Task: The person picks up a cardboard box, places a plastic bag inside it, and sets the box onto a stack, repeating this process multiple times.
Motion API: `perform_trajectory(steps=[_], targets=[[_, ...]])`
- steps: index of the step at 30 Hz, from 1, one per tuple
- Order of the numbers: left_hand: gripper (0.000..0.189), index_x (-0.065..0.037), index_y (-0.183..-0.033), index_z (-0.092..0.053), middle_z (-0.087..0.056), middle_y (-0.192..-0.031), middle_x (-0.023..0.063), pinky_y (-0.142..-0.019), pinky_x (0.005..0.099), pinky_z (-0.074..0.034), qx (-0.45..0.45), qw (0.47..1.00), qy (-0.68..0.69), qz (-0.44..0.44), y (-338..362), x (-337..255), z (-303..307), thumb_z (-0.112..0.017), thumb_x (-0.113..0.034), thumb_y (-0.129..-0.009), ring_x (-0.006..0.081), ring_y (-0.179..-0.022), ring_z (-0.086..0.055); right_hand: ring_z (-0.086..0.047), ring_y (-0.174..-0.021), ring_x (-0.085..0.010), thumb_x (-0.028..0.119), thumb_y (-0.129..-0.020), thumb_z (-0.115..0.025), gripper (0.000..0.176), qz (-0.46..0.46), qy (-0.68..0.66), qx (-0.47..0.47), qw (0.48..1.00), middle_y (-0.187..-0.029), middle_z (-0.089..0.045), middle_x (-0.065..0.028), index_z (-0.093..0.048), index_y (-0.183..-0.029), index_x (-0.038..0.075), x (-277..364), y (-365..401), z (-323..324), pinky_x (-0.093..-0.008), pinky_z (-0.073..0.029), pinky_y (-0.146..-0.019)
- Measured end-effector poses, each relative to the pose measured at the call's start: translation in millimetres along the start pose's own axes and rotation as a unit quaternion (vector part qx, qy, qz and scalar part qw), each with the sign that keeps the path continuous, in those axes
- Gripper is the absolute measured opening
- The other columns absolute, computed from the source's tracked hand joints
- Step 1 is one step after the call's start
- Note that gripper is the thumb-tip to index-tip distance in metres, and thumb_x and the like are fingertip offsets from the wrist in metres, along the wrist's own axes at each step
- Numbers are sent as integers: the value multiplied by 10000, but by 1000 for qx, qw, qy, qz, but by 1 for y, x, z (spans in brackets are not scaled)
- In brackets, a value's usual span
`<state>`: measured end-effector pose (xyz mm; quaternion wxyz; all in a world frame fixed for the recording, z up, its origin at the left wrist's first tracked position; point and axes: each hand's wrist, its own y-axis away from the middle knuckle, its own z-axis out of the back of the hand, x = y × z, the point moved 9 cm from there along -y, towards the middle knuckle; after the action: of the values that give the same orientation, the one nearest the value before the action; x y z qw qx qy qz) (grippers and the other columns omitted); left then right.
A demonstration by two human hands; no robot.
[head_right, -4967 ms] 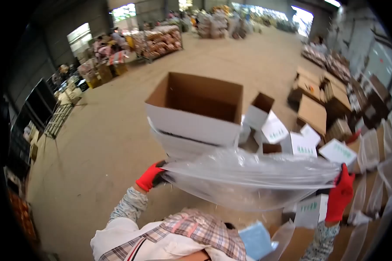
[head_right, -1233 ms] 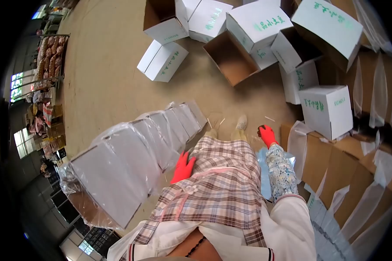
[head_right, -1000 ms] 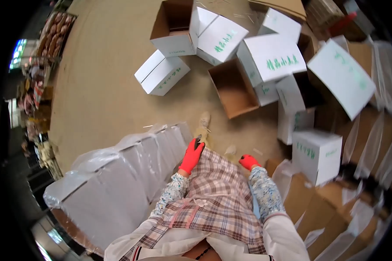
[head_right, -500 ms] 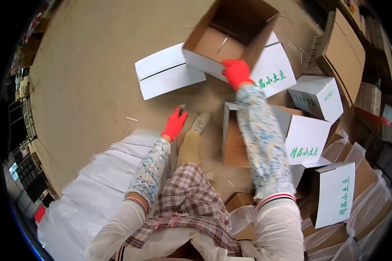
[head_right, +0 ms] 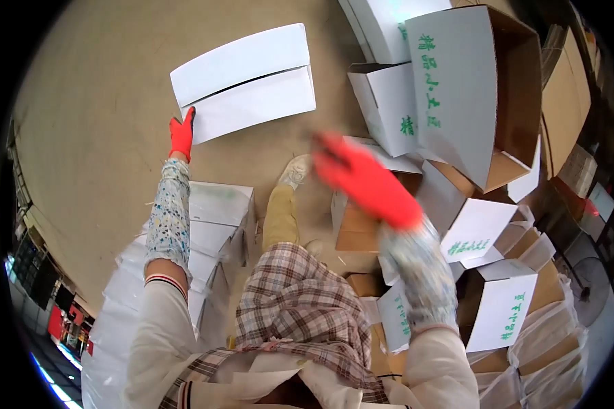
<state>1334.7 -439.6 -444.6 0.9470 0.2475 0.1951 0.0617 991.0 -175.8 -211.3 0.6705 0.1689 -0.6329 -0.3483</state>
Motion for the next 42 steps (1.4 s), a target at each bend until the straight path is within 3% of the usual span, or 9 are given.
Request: perform_trajectory(steps=[2,6,8,14,17,26,35,40,42], targets=[[827,36,-1332,-381,-389,-1388,222,-1053,388,-301,34,991,108,67,-17,8,-3,-554,-587,-817,318,-1281,-370,-320,-1331,-308,441,-865,-569,746,50,99,-197,974,-1424,-324,-240,-306,-1403,-4,-73,-108,7,-355,-267,-1076],[791,32,-1330,-397,-397,-1404,156,-1066,344,-282,100,933,341,65,-32,0,-33,-470,-600,-860,271,-1267,-394,-239,-1371,-213,384,-973,-403,597,119,-212,-79,967,-1486,-263,-138,-279,-1415,4,-229,-267,-17,-321,-250,-1088],[741,20,-1329,-410,-440,-1361,147,-1038,332,-325,-50,869,490,-52,-24,-4,-8,-388,-582,-897,258,-1234,-433,-301,-1326,-201,364,-981,-377,546,146,-234,-205,939,-1445,-318,-122,-306,-1401,22,-175,-221,-9,-318,-283,-1063],[528,-54,-1217,-503,-504,-1271,110,-1011,387,-356,130,721,681,12,148,2,84,-334,-472,-941,250,-1169,-459,-505,-1157,-236,221,-960,-441,447,99,-433,-196,874,-1299,-498,-138,-384,-1344,-2,-217,26,40,-376,-414,-982],[524,-57,-1228,-495,-499,-1277,105,-1011,388,-356,208,697,686,-10,192,-6,118,-341,-468,-943,248,-1175,-455,-447,-1222,-256,158,-967,-417,454,120,155,-199,960,-1364,-421,-169,-329,-1382,-4,-205,127,44,-344,-364,-1024],[513,-64,-1262,-470,-485,-1293,89,-1009,391,-355,523,663,533,49,379,-12,53,-361,-457,-950,242,-1190,-443,-438,-1236,-217,182,-969,-409,400,-103,-248,-329,905,-1335,-468,-151,-413,-1322,-7,-354,480,-92,-301,-330,-1031],[508,-72,-1296,-445,-470,-1309,73,-1008,394,-355,730,629,267,16,533,-79,-62,-381,-446,-957,236,-1206,-431,-502,-1149,-206,240,-951,-424,378,-67,-454,-545,702,-1226,-561,-122,-540,-1222,4,-498,513,-95,-296,-369,-982],[466,-6,-1272,-444,-519,-1231,129,-936,307,-379,381,798,-220,-412,496,-52,-113,-585,-244,-897,170,-1083,-482,-540,-1088,-202,191,-916,-510,342,-5,-338,-641,689,-1214,-566,-93,-553,-1201,8,-526,506,-159,-295,-392,-963],[422,13,-1208,-479,-541,-1179,144,-897,324,-433,388,855,-185,-291,423,-50,-126,-594,-235,-887,191,-1022,-531,-553,-1051,-194,196,-908,-526,309,-72,-458,-691,555,-1132,-606,-89,-589,-1148,12,-514,545,-219,-300,-409,-932]])
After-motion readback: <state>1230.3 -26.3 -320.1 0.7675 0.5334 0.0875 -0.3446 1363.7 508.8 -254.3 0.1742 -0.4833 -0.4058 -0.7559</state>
